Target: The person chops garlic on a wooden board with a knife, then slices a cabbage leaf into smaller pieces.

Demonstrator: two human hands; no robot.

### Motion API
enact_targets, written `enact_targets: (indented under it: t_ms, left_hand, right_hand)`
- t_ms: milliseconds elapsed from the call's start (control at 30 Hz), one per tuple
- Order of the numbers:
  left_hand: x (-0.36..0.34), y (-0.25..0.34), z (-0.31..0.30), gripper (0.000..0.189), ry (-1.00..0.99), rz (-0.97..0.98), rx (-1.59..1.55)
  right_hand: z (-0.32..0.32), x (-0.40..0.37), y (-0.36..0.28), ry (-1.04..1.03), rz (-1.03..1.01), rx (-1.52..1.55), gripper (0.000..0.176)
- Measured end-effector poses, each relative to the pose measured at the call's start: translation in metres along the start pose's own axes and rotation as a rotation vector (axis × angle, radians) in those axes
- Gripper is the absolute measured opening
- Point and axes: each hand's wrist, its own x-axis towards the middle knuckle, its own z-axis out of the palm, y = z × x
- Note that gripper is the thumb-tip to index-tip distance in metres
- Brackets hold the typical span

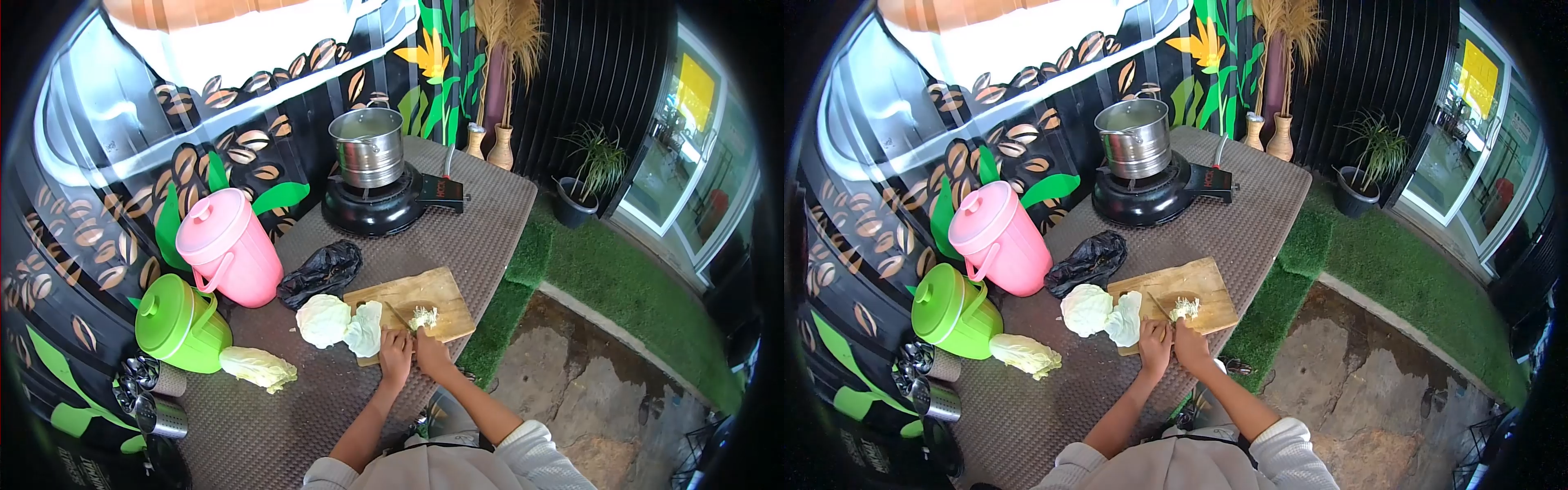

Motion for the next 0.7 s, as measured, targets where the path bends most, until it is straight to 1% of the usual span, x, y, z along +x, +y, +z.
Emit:
enact_targets:
  t_ms: [67, 100, 133, 200, 233, 300, 467, 533, 567, 667, 700]
  left_hand:
    - [0.0, 0.001, -0.002, 0.011, -0.044, 0.02, 0.051]
    - [0.001, 0.0, -0.001, 0.011, -0.041, 0.023, 0.051]
    - [0.0, 0.0, -0.001, 0.012, -0.039, 0.036, 0.056]
    - [0.0, -0.001, -0.001, 0.012, -0.037, 0.045, 0.059]
    - [0.0, -0.001, -0.001, 0.01, -0.037, 0.028, 0.042]
    - [-0.003, -0.002, -0.001, 0.009, -0.04, 0.003, 0.022]
    - [-0.001, -0.001, -0.003, 0.011, -0.036, 0.012, 0.016]
    - [-0.002, -0.003, 0.0, 0.011, -0.025, -0.011, -0.006]
    - [-0.003, -0.004, 0.001, 0.012, -0.016, -0.037, -0.026]
    - [-0.003, -0.005, 0.001, 0.012, -0.026, -0.023, 0.004]
    - [-0.001, -0.004, 0.001, 0.012, -0.026, -0.022, 0.002]
  right_hand:
    - [-0.014, 0.003, -0.002, -0.049, -0.033, -0.011, 0.021]
    - [-0.015, 0.004, 0.001, -0.024, -0.048, 0.051, 0.027]
    - [-0.013, -0.001, 0.002, -0.022, -0.049, 0.05, 0.027]
    - [-0.011, -0.014, 0.003, 0.022, 0.013, 0.063, 0.028]
    - [-0.006, -0.016, 0.003, 0.021, 0.014, 0.059, 0.028]
    - [0.006, -0.021, 0.0, 0.041, 0.078, 0.043, 0.029]
    - [-0.001, 0.002, 0.001, -0.013, 0.026, 0.09, 0.027]
    - [-0.012, 0.004, 0.002, -0.062, 0.002, 0.029, 0.022]
    - [-0.012, 0.001, 0.002, -0.062, -0.001, 0.026, 0.022]
    - [-0.007, -0.011, 0.001, -0.014, 0.0, 0.039, 0.024]
    - [-0.004, -0.013, -0.004, -0.014, 0.038, 0.035, 0.024]
